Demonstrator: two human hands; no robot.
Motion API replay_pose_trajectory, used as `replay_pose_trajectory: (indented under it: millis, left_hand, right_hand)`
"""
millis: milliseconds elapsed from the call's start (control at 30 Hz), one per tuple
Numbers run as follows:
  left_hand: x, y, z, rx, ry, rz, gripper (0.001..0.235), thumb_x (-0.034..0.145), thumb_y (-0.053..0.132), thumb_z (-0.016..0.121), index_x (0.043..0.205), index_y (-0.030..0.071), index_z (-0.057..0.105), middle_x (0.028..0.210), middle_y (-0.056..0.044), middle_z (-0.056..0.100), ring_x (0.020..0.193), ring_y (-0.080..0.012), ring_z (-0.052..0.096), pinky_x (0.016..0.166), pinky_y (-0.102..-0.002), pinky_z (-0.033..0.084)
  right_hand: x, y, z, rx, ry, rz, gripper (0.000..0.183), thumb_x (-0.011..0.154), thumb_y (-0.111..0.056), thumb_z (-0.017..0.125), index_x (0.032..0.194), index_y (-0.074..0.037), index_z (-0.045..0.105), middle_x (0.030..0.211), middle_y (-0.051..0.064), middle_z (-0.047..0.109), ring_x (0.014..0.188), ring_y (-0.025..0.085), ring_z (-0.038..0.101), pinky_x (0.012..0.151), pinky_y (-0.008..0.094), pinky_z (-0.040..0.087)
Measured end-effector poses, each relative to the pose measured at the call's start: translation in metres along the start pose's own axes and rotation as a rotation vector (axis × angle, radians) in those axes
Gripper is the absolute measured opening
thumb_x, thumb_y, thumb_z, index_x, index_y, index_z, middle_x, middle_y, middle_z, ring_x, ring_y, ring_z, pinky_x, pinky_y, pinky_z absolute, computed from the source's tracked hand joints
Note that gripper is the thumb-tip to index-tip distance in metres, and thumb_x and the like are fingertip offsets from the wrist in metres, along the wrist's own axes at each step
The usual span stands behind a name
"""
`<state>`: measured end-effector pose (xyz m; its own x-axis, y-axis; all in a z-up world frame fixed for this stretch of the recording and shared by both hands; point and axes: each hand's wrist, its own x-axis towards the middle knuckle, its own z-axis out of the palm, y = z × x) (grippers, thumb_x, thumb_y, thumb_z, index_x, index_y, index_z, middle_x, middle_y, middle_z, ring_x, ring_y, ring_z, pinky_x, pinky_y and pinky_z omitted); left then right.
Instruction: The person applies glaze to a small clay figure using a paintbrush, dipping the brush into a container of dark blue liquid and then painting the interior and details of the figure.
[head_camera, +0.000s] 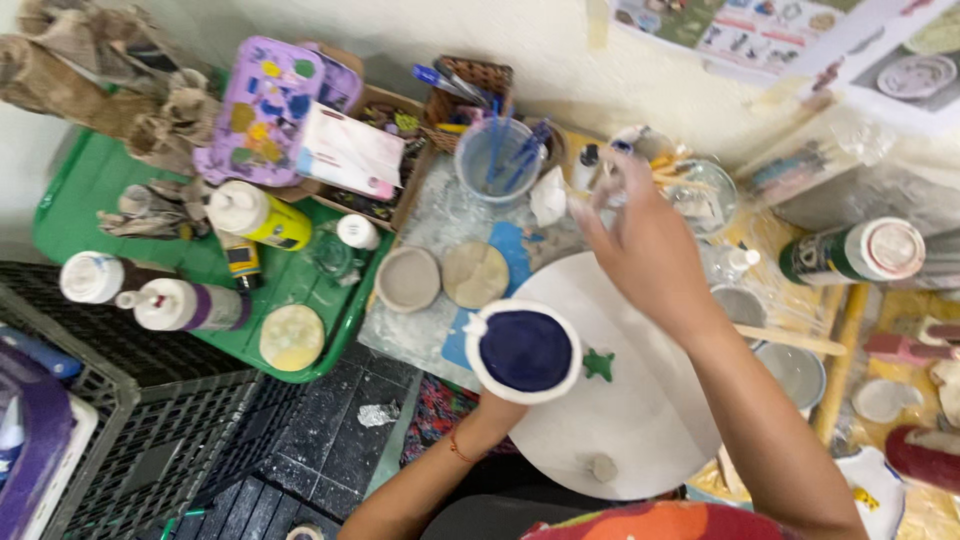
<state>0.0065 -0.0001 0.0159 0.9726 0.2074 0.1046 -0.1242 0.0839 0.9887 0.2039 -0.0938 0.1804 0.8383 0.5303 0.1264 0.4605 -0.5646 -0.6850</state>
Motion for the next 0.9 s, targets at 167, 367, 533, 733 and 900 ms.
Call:
replay_pose_trajectory:
  millis: [167, 367, 533, 733, 900]
  left_hand:
    - [-0.012, -0.012, 0.005, 0.045, 0.022, 0.041, 0.046, 0.086, 0.001, 0.082, 0.128, 0.001, 0.063, 0.125, -0.012, 0.071, 0.114, -0.023, 0.071, 0.098, -0.036, 0.06]
    - [-0.013, -0.022, 0.005, -0.001, 0.053, 0.03, 0.043, 0.087, 0.002, 0.081, 0.126, 0.001, 0.064, 0.122, -0.011, 0.071, 0.111, -0.0222, 0.071, 0.096, -0.035, 0.061]
    - [-0.009, -0.016, 0.006, -0.032, 0.068, -0.02, 0.047, 0.085, 0.003, 0.082, 0.127, 0.001, 0.061, 0.122, -0.011, 0.069, 0.112, -0.0216, 0.07, 0.096, -0.035, 0.06]
    - [-0.006, -0.007, 0.004, -0.058, 0.036, -0.024, 0.045, 0.088, 0.004, 0.081, 0.128, 0.001, 0.062, 0.125, -0.011, 0.07, 0.114, -0.0217, 0.071, 0.098, -0.036, 0.06]
    - [-0.002, 0.001, 0.003, -0.094, 0.031, -0.055, 0.045, 0.088, 0.005, 0.08, 0.129, 0.002, 0.061, 0.126, -0.011, 0.07, 0.115, -0.0209, 0.07, 0.098, -0.035, 0.06]
  right_hand:
    - [0.085, 0.009, 0.045, -0.019, 0.082, -0.024, 0.04, 0.096, -0.029, 0.077, 0.119, -0.001, 0.062, 0.092, 0.01, 0.071, 0.082, 0.025, 0.067, 0.075, 0.042, 0.052]
    - [0.104, 0.02, 0.054, 0.069, 0.263, -0.232, 0.019, 0.097, -0.018, 0.082, 0.097, -0.004, 0.071, 0.096, 0.012, 0.065, 0.078, 0.025, 0.062, 0.076, 0.037, 0.051]
    - [0.1, 0.036, 0.036, 0.344, 0.264, -0.251, 0.011, 0.106, -0.009, 0.073, 0.105, -0.002, 0.065, 0.1, 0.005, 0.061, 0.088, 0.013, 0.057, 0.079, 0.026, 0.048]
    - [0.096, 0.059, 0.031, 0.614, 0.325, -0.302, 0.013, 0.121, -0.003, 0.06, 0.11, -0.002, 0.053, 0.102, 0.002, 0.059, 0.088, 0.007, 0.058, 0.081, 0.022, 0.049]
    - [0.09, 0.058, 0.028, 0.676, 0.337, -0.157, 0.008, 0.12, -0.007, 0.057, 0.115, -0.006, 0.051, 0.094, 0.0, 0.061, 0.075, 0.004, 0.051, 0.064, 0.019, 0.04]
